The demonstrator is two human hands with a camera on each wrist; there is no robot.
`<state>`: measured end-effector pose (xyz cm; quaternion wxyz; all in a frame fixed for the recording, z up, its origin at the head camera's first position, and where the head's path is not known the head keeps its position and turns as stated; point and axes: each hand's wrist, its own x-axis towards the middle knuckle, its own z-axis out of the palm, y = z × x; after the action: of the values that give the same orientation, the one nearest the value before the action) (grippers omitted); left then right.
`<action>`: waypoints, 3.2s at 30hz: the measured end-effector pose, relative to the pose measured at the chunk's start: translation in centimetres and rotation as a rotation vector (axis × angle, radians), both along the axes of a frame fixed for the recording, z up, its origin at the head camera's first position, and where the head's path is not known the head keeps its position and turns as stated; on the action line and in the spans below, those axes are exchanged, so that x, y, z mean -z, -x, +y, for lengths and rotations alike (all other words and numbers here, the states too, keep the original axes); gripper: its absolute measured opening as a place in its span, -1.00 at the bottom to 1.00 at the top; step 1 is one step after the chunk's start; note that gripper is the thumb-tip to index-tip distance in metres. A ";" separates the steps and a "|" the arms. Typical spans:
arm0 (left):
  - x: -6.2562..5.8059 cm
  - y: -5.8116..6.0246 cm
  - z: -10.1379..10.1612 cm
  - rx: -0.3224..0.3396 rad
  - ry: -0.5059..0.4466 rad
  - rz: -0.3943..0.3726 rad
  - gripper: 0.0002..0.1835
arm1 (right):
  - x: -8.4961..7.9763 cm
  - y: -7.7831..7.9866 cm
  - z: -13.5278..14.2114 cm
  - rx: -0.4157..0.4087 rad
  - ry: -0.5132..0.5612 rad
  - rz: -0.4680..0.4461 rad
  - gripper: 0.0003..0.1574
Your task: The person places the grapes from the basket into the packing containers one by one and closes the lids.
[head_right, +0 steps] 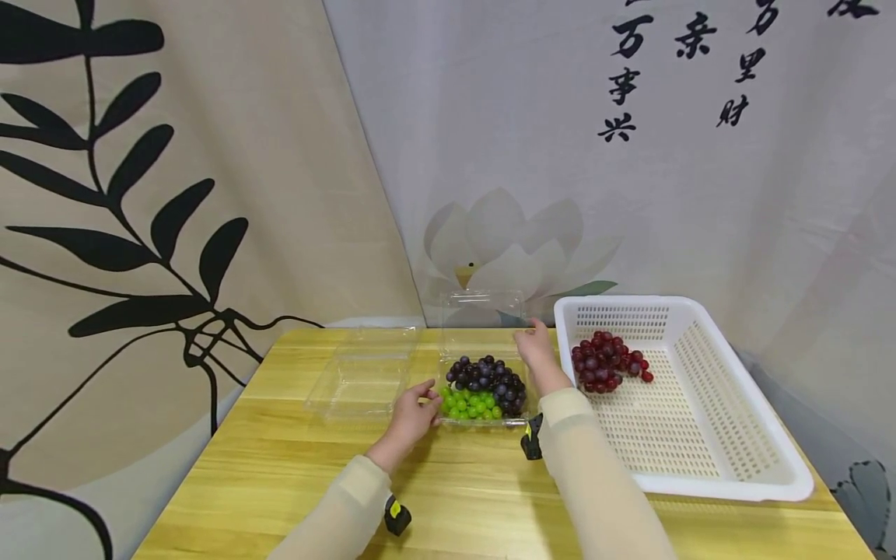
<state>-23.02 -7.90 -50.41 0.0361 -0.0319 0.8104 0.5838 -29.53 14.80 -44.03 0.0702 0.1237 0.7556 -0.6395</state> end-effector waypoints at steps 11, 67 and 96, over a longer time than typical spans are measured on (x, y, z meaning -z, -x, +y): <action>-0.2 -0.1 -0.1 -0.002 0.007 0.004 -0.47 | -3.0 -0.6 0.1 0.019 0.019 0.096 -0.27; -0.2 -0.5 -0.4 -0.012 -0.256 -0.124 -0.20 | 0.8 -10.1 -1.8 0.102 0.028 -0.006 -0.27; -0.3 -0.9 -0.8 0.065 -0.243 -0.097 -0.48 | 5.8 -12.0 -0.6 0.035 0.010 -0.118 -0.70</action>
<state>-22.07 -8.65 -50.07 0.0977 -0.0295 0.7317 0.6739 -17.56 14.19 -49.81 0.1041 0.1743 0.7444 -0.6361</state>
